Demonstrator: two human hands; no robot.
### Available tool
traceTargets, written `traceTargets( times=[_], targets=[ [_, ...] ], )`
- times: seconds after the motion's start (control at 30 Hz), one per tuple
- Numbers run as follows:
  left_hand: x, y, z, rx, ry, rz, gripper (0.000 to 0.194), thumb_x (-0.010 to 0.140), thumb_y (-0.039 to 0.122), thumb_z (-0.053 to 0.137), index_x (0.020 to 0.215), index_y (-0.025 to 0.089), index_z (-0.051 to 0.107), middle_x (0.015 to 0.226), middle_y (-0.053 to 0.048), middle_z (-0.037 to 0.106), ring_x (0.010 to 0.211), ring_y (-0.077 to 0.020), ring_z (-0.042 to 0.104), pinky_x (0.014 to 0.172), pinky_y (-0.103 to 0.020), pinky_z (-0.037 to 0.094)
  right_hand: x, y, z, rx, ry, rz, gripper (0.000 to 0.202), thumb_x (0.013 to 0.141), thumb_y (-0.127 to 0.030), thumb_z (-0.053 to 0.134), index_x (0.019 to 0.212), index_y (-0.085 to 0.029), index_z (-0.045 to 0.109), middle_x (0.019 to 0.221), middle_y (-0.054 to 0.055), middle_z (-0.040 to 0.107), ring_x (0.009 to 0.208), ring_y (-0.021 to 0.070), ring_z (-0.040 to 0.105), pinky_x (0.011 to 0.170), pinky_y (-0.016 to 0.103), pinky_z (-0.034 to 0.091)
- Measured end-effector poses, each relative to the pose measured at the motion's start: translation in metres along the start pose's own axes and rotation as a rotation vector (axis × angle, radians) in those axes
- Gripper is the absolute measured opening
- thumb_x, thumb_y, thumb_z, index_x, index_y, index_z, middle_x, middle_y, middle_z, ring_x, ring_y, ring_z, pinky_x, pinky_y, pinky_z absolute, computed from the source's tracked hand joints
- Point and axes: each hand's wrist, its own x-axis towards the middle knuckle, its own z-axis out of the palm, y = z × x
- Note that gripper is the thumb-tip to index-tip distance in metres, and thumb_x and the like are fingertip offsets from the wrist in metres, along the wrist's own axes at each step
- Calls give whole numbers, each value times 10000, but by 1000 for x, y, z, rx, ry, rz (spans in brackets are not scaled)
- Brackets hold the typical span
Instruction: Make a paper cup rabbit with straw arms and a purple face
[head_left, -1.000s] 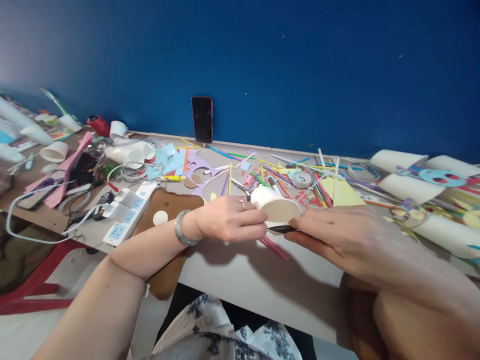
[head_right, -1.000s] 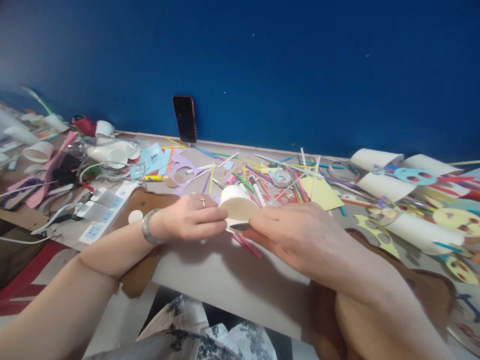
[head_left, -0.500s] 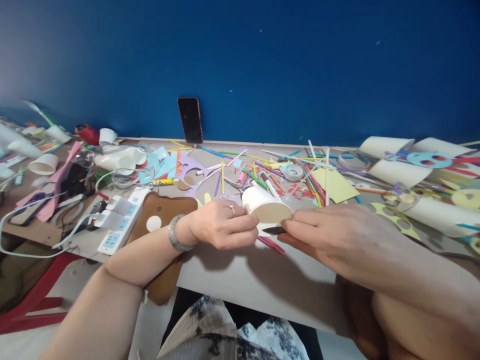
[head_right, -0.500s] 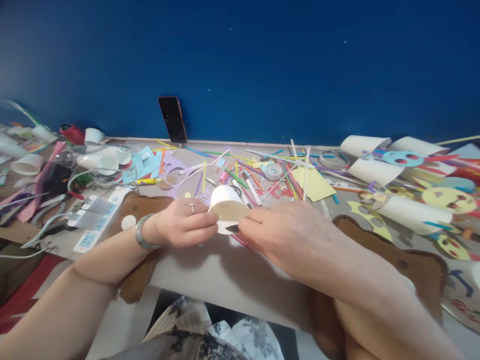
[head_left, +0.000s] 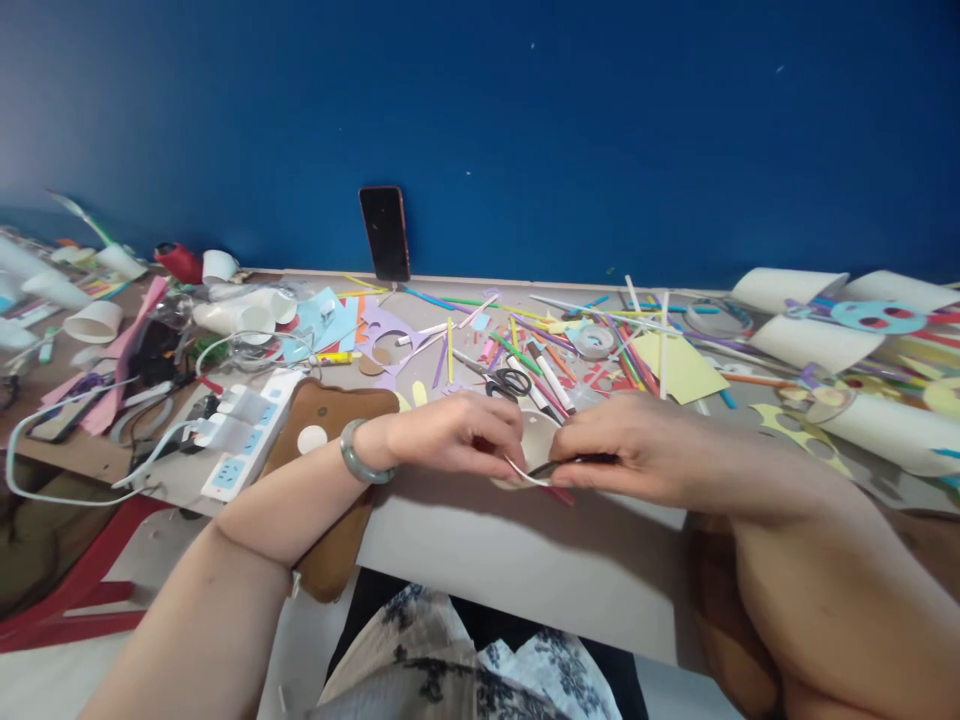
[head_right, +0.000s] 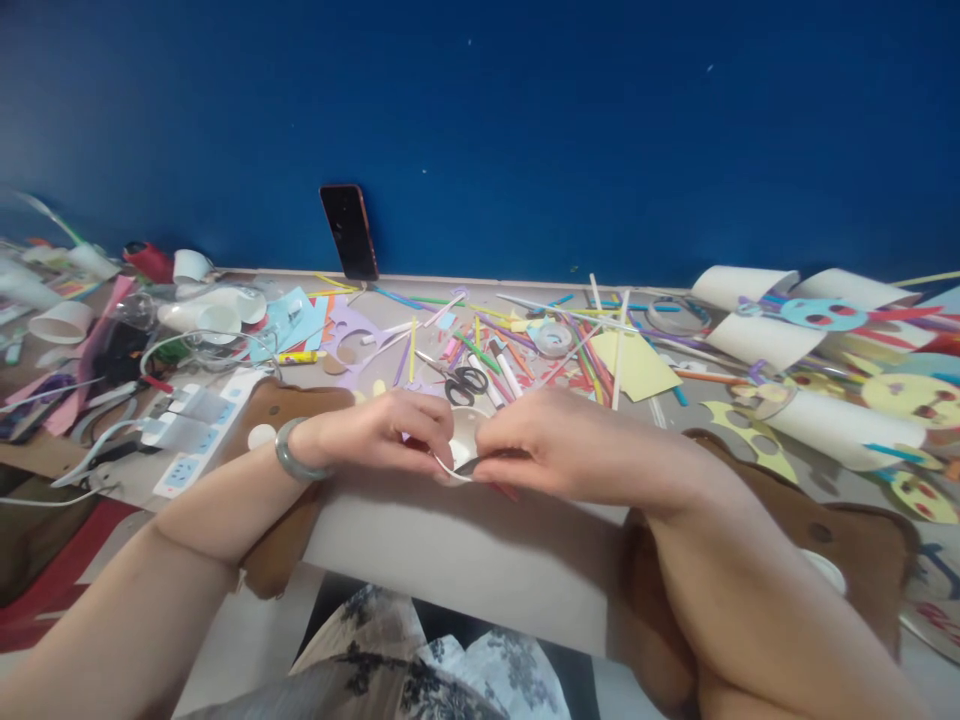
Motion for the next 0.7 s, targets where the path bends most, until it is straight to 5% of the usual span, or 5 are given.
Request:
traceTargets(
  times=[0.13,0.7],
  targets=[
    [2,0,-10,-246,-26,-114,205,854,378,784,829,177,810,801,-93,694,762,-155,635,717,-249,515,7,11,0,339,-229,11,241,1014,-291,567,896,-224,766,724,-34,722,596,80,609,562,193,396],
    [-1,6,-15,-547,73,-262,294,780,408,835,799,138,719,767,-28,649,687,-101,574,622,-211,475,18,27,18,569,-11,67,397,953,-521,636,772,-170,676,621,-22,593,551,94,524,499,187,384]
  ],
)
